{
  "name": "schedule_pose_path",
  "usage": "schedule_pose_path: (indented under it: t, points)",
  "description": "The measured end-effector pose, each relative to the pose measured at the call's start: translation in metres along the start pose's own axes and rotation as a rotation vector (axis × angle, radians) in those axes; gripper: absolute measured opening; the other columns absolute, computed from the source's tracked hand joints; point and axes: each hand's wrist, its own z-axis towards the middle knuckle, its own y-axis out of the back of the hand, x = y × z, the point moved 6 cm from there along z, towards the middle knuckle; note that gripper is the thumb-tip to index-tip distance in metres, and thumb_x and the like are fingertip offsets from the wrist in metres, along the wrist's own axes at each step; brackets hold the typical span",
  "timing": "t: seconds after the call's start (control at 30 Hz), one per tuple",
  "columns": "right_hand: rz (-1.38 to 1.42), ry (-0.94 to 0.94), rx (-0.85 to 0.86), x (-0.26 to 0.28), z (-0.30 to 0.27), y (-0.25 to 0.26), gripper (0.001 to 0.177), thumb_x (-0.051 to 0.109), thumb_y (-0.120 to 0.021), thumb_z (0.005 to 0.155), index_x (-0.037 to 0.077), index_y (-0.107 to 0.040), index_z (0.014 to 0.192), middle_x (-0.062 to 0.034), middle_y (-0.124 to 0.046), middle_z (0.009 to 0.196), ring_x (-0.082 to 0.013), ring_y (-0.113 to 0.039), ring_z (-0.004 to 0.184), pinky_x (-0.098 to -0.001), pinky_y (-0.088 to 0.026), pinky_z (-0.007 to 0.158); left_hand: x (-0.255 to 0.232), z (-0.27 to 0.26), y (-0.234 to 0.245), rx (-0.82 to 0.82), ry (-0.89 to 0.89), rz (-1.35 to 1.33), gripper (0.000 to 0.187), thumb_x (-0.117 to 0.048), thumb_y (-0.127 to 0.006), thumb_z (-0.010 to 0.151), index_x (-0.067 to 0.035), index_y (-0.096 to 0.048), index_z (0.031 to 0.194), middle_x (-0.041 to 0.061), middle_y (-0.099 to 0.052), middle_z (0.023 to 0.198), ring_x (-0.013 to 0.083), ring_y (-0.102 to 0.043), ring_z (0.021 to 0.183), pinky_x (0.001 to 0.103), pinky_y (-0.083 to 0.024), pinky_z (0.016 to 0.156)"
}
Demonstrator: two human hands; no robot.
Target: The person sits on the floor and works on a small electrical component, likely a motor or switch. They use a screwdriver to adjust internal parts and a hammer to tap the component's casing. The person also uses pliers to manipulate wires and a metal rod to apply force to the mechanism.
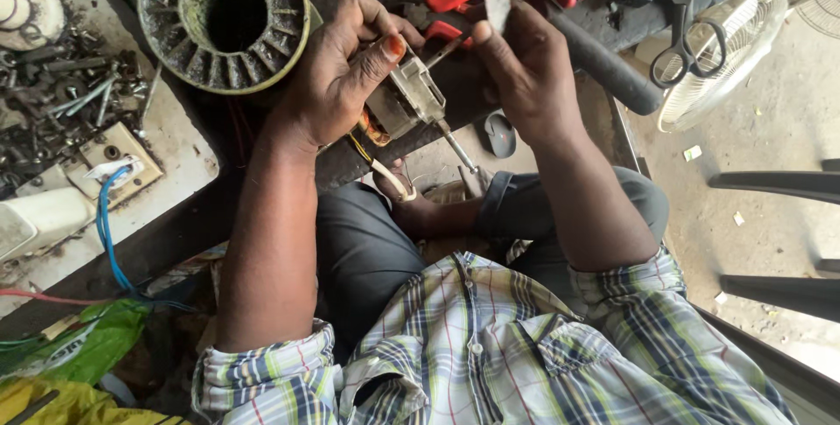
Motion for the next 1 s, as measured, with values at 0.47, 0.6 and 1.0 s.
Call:
schedule_pose_path:
  t: [0.47, 0.6, 1.0]
  points:
    - [-0.023, -0.004, 0.137, 0.001, 0.005, -0.006, 0.029, 0.032, -0.057, 0.113, 0.003, -0.062, 0.114, -0.0004, -0.069, 0.091, -0.0034, -0.059, 0.071, -0.0205, -0.05, 0.062, -0.004, 0.001, -0.001, 0.028, 0.019, 0.05, 0.028, -0.034, -0.058, 0.116, -0.008, -0.049, 0.12, 0.012, -0.069, 0.126, 0.0141, -0.066, 0.121, 0.032, -0.054, 0.11]
    - [-0.022, -0.043, 0.091, -0.01, 0.009, -0.007, 0.028, 0.032, -0.059, 0.112, 0.004, -0.063, 0.112, -0.0004, -0.068, 0.089, -0.0036, -0.06, 0.07, -0.0207, -0.05, 0.061, -0.004, 0.001, -0.001, 0.023, 0.004, 0.039, 0.029, -0.035, -0.058, 0.116, -0.008, -0.049, 0.12, 0.012, -0.069, 0.125, 0.0146, -0.066, 0.122, 0.032, -0.053, 0.11]
    - [-0.839, 0.434, -0.11, 0.035, -0.058, -0.002, 0.042, 0.001, -0.065, 0.108, 0.007, -0.053, 0.148, -0.0148, -0.067, 0.109, -0.0258, -0.07, 0.087, -0.0342, -0.058, 0.078, 0.005, -0.004, 0.002, -0.037, -0.048, 0.093, 0.06, -0.066, -0.061, 0.106, -0.008, -0.049, 0.115, 0.009, -0.068, 0.115, 0.0103, -0.063, 0.105, 0.027, -0.052, 0.096]
